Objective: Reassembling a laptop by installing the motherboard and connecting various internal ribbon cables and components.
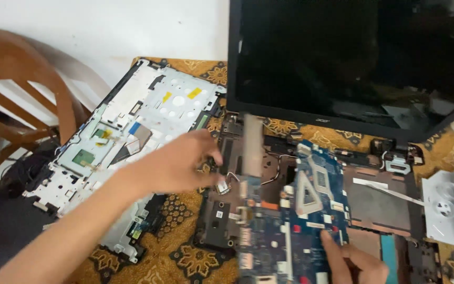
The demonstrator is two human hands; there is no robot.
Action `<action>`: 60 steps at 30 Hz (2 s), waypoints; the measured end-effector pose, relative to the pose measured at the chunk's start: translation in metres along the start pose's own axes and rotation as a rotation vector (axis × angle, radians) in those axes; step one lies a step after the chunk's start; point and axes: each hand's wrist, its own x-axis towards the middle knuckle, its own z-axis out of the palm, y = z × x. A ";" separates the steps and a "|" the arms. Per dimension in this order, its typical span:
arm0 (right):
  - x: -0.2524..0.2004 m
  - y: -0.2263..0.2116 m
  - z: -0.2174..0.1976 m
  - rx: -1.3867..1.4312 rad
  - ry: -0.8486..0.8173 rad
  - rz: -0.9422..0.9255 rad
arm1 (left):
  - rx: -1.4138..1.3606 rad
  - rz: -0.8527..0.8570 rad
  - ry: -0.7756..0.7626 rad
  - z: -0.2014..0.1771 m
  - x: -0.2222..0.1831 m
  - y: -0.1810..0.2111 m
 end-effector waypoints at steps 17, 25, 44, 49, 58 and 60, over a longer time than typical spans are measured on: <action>0.001 0.012 0.014 0.507 0.346 0.266 | 0.186 0.404 0.336 0.051 0.000 -0.045; -0.002 -0.010 0.006 0.403 0.372 0.310 | 0.025 0.398 0.219 0.043 -0.010 -0.035; -0.011 -0.059 -0.011 0.229 0.184 0.148 | -0.392 0.280 -0.324 -0.013 0.056 -0.029; 0.001 -0.009 0.010 0.107 0.077 0.202 | -0.268 0.070 -0.458 -0.025 0.071 -0.014; 0.007 -0.073 -0.008 -0.003 0.112 0.241 | -0.282 -0.112 -0.760 -0.045 0.085 -0.007; 0.011 -0.067 -0.003 -0.031 0.064 0.314 | -0.311 -0.113 -0.820 -0.048 0.092 -0.009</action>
